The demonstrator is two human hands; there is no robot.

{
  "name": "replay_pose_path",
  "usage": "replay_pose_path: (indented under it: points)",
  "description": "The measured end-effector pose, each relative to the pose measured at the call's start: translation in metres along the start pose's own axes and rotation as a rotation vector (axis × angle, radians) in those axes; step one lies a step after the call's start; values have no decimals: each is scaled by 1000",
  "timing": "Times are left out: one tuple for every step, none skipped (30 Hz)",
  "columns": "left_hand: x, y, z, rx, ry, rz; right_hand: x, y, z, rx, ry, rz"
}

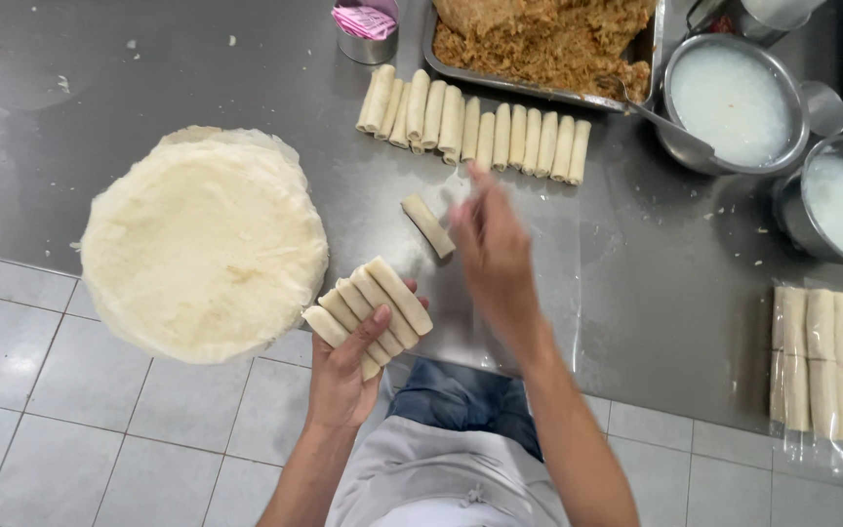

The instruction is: The person arranges cylindrical food rolls on a stainless steel table, places them into clear plastic bags, and seals the bags. They then affix pink labels to the packaged rolls and set them aside.

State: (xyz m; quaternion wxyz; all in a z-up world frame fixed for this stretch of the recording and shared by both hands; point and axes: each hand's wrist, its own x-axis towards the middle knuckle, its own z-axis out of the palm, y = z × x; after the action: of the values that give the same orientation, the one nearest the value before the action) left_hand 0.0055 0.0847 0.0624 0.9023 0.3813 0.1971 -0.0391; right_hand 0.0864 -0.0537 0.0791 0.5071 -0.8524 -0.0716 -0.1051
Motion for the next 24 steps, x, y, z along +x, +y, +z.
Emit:
replay_pose_path:
  points:
    - [0, 1, -1, -5, -3, 10, 27, 14, 2, 0, -1, -11]
    - [0, 2, -2, -11, -11, 37, 55, 27, 4, -156, 41, -154]
    - [2, 4, -2, -16, -24, 68, 87, 38, 7, -310, 87, -301]
    - [2, 5, -4, -20, -30, 82, 105, 41, 12, -309, 92, -316]
    - [3, 6, -5, -67, -2, 47, 124, 44, 17, -445, -107, -522]
    - [4, 7, -7, -113, 27, 12, 143, 46, 23, -580, -308, -725]
    - [4, 10, -8, -119, 21, 23, 156, 60, 26, -583, -305, -738]
    - [4, 13, -10, -83, 4, 25, 169, 73, 30, -799, -467, -738]
    - [3, 17, -14, -47, -6, 26, 181, 87, 36, -1011, -632, -729]
    - [3, 20, -17, -51, -5, 36, 182, 84, 34, -1012, -631, -740]
    - [4, 22, -20, -36, -29, 45, 183, 81, 30, -1067, -661, -768]
    - [5, 23, -23, -21, -53, 54, 185, 78, 26, -1123, -690, -795]
    - [6, 24, -22, -26, -45, 55, 188, 76, 28, -1120, -698, -800]
    - [7, 25, -21, -38, -63, 71, 190, 75, 29, -1161, -702, -810]
    - [8, 25, -19, -48, -87, 81, 192, 74, 27, -1205, -702, -810]
    - [8, 27, -17, -49, -85, 76, 190, 70, 24, -1205, -706, -807]
    - [9, 29, -15, -43, -87, 75, 191, 63, 21, -1054, -711, -763]
    - [11, 32, -13, -37, -89, 73, 191, 56, 17, -904, -712, -718]
    - [11, 35, -12, -40, -88, 73, 183, 53, 12, -905, -714, -719]
    - [12, 37, -11, -64, -56, 87, 174, 49, 7, -639, -535, -678]
    - [12, 38, -11, -91, -21, 103, 166, 45, 2, -373, -358, -630]
    - [13, 40, -8, -95, -17, 105, 139, 29, -3, -372, -363, -632]
    - [14, 41, -5, -112, 1, 98, 113, 13, -10, -273, -379, -354]
    - [16, 42, -1, -130, 19, 92, 86, -3, -17, -172, -393, -77]
